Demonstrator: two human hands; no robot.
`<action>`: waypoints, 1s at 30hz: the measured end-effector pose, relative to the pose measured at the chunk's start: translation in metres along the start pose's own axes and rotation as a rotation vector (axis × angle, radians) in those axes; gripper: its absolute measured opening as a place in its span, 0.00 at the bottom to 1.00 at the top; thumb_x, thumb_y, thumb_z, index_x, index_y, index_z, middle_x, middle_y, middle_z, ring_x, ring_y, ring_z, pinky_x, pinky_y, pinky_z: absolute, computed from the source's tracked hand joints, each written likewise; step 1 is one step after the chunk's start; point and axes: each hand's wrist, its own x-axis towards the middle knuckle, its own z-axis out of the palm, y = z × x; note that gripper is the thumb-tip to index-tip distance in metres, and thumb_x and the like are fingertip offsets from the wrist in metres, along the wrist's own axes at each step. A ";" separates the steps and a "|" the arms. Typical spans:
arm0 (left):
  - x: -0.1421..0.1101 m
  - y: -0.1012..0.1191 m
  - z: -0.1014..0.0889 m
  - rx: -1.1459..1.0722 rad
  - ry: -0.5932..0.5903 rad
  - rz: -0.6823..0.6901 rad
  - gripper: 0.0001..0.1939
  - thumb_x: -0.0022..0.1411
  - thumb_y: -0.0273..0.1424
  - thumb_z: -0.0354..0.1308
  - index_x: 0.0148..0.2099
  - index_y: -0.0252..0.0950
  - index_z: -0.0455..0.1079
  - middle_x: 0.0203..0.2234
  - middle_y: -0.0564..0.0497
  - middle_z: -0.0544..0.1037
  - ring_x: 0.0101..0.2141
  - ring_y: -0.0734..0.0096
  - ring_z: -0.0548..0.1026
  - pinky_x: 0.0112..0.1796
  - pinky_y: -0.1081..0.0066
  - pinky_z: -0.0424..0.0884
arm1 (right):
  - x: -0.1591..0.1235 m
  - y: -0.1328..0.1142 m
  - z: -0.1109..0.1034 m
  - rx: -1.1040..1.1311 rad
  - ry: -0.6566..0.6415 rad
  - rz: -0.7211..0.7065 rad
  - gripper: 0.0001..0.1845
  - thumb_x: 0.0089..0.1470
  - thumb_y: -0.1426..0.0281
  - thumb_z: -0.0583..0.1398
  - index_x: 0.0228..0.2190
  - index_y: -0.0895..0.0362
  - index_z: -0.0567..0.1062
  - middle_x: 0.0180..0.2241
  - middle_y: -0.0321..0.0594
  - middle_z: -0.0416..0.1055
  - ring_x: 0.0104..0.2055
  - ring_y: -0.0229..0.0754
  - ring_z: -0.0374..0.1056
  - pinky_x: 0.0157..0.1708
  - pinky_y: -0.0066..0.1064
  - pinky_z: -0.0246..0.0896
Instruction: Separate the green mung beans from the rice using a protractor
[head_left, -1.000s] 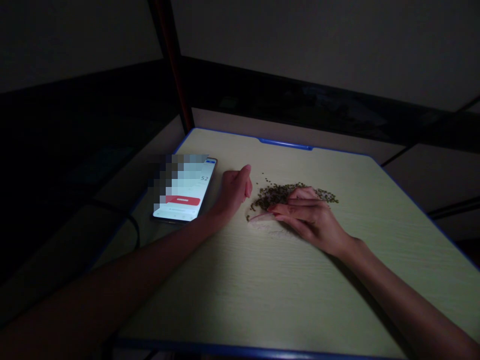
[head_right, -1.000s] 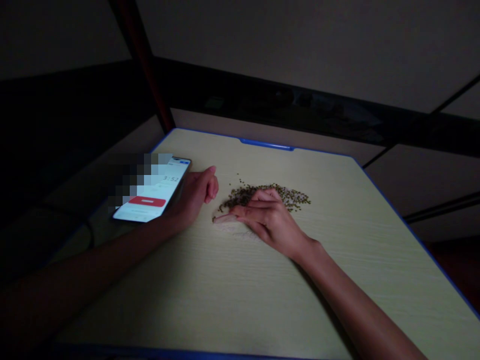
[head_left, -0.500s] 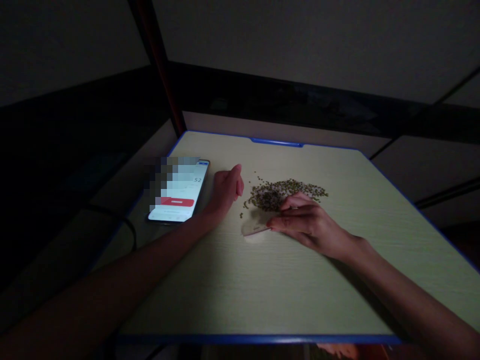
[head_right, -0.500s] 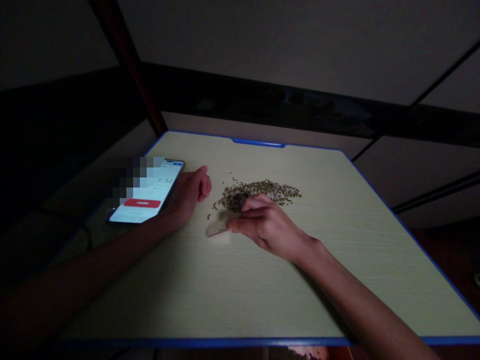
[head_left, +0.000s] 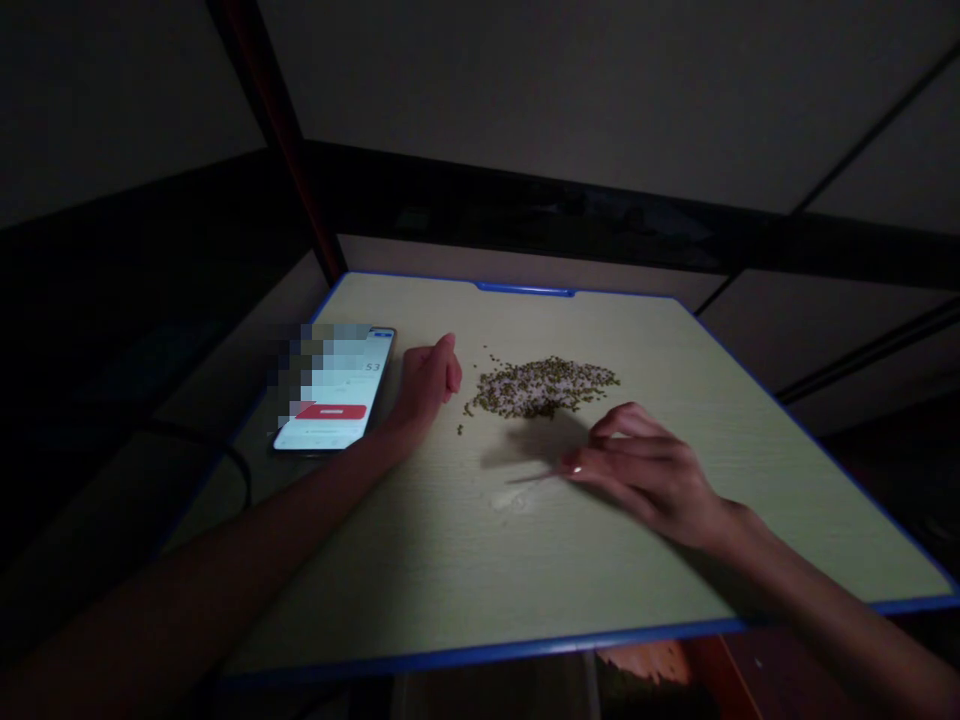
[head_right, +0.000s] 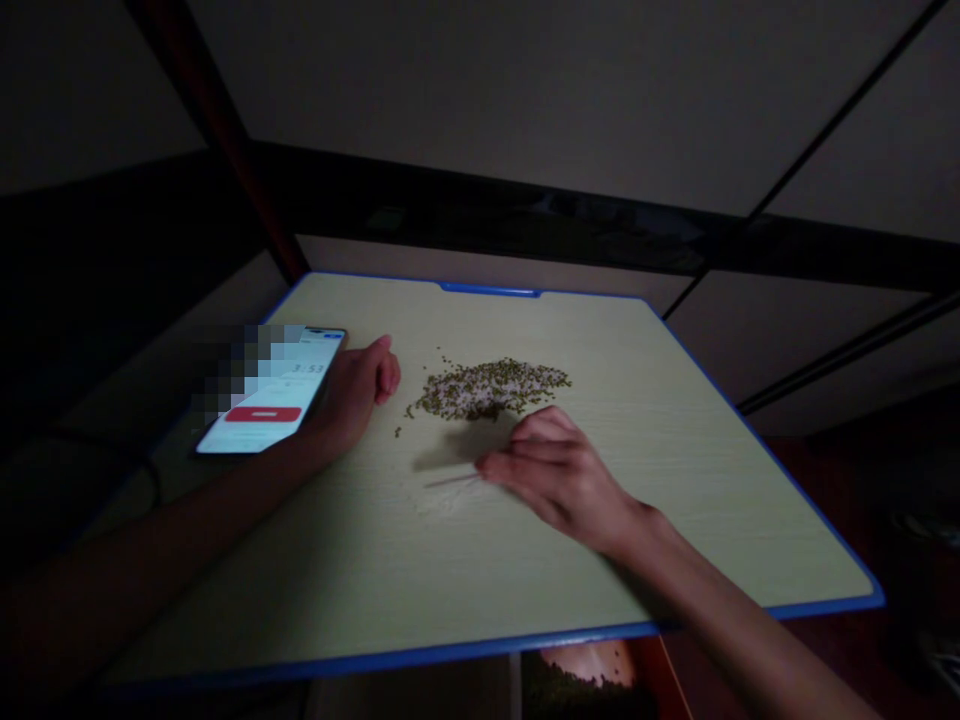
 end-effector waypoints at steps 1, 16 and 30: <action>0.000 0.000 0.000 0.004 0.000 0.001 0.23 0.57 0.30 0.45 0.10 0.37 0.55 0.06 0.57 0.56 0.11 0.80 0.56 0.18 0.73 0.52 | -0.003 0.002 -0.006 -0.002 0.032 0.115 0.08 0.53 0.73 0.57 0.35 0.59 0.75 0.27 0.41 0.76 0.30 0.40 0.65 0.33 0.34 0.59; 0.003 -0.004 -0.002 0.022 -0.007 0.013 0.23 0.56 0.31 0.45 0.10 0.37 0.55 0.07 0.57 0.57 0.11 0.79 0.56 0.17 0.72 0.52 | -0.068 0.031 -0.047 -0.012 0.293 1.255 0.17 0.35 0.60 0.63 0.28 0.60 0.79 0.26 0.46 0.78 0.28 0.50 0.73 0.23 0.33 0.64; 0.002 -0.001 0.000 0.000 0.010 0.006 0.22 0.55 0.31 0.46 0.10 0.38 0.55 0.06 0.57 0.57 0.11 0.79 0.56 0.17 0.72 0.52 | -0.037 0.021 0.007 0.347 0.333 1.163 0.22 0.40 0.65 0.62 0.35 0.68 0.77 0.31 0.51 0.77 0.29 0.48 0.72 0.28 0.38 0.67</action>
